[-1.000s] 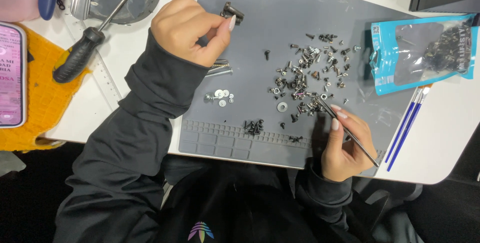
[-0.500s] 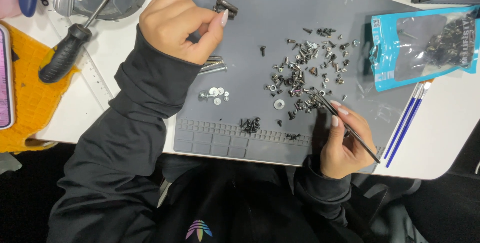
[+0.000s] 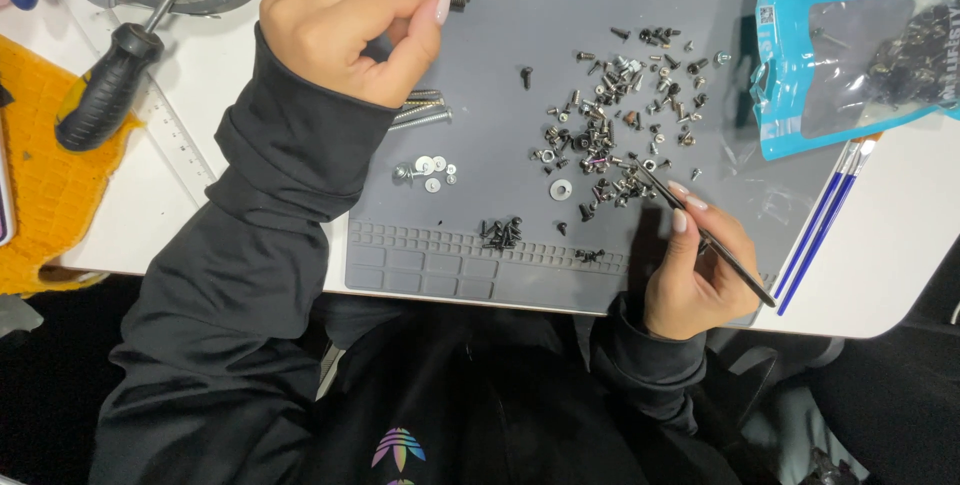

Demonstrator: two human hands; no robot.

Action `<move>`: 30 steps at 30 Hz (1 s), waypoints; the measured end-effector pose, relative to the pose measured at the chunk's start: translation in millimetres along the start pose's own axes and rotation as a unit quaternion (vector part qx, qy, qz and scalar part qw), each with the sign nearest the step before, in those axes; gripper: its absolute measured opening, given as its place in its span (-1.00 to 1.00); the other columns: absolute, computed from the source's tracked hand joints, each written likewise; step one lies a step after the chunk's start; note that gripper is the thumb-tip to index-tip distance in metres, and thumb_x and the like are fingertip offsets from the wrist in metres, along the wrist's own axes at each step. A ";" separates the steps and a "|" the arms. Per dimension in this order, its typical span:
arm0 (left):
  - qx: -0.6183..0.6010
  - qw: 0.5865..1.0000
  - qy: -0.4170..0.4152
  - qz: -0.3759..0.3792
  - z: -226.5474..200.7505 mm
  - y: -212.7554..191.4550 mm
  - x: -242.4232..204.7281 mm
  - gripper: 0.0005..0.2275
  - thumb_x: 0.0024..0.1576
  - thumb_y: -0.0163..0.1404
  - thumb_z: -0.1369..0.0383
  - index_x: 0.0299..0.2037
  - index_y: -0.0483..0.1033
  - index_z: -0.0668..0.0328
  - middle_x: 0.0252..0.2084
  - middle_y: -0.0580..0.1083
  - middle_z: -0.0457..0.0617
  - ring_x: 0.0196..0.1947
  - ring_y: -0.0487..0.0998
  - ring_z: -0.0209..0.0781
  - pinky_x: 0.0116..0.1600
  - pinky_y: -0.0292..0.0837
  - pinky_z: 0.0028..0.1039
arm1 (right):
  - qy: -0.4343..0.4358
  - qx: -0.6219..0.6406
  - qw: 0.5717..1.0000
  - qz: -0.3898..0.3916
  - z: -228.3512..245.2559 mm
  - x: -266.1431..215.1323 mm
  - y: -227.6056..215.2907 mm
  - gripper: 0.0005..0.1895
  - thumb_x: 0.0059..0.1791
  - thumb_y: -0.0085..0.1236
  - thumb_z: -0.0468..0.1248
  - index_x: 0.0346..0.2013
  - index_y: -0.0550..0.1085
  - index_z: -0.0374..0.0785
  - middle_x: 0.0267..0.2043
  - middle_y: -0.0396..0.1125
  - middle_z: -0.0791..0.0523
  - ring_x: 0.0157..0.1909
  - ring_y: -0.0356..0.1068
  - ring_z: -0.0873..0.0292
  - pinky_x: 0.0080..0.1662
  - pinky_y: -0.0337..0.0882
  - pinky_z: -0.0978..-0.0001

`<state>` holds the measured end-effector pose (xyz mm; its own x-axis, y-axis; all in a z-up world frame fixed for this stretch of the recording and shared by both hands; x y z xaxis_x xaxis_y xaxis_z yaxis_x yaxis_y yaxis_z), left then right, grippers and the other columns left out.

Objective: The person uses tweezers to pick up and sort small screws and washers on a gray mat. They move the hardware into separate piles, occasionally using their left hand to adjust the position of the screws.

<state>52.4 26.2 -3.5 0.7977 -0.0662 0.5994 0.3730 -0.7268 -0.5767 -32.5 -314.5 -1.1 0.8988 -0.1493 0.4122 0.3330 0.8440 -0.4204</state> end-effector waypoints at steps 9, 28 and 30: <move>0.005 1.000 0.000 0.007 1.6 0.2 -0.8 -0.71 0.33 0.26 0.62 -0.45 0.54 0.23 -0.53 0.38 -0.13 -0.44 0.32 -0.10 -0.27 0.27 -0.35 | -0.001 0.002 1.000 -0.030 -0.1 -0.8 -2.3 -0.92 0.17 0.16 -0.46 -0.11 0.46 -0.49 -0.14 0.45 -0.21 -0.08 0.59 -0.23 0.08 0.60 0.11; 0.010 1.000 0.001 0.006 -2.6 -5.0 0.9 -0.68 0.38 0.23 0.60 -0.46 0.53 0.20 -0.57 0.39 -0.16 -0.52 0.32 -0.18 -0.27 0.22 -0.38 | 0.006 0.078 0.995 0.065 1.7 -31.8 -50.3 -0.95 0.10 0.17 -0.42 -0.18 0.49 -0.38 -0.22 0.48 -0.18 -0.21 0.54 -0.09 -0.04 0.56 0.19; -0.005 1.000 -0.009 0.018 -5.8 -7.4 3.4 -0.67 0.41 0.21 0.62 -0.46 0.52 0.23 -0.55 0.38 -0.14 -0.50 0.34 -0.19 -0.24 0.24 -0.38 | 0.001 0.076 0.991 0.110 4.1 -32.1 -48.8 -0.97 0.09 0.15 -0.45 -0.18 0.48 -0.37 -0.21 0.49 -0.18 -0.23 0.53 -0.08 -0.06 0.52 0.18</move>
<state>49.6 27.3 6.0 0.8192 -0.0798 0.5679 0.3394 -0.7308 -0.5922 -78.8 -348.8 9.6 0.9455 0.0457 0.3225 0.0829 0.9238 -0.3739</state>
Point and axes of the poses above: each hand's wrist, its own x-axis towards the middle knuckle, its own y-axis out of the palm, z = x × y, the point moved 5 cm from there along x, towards the middle knuckle
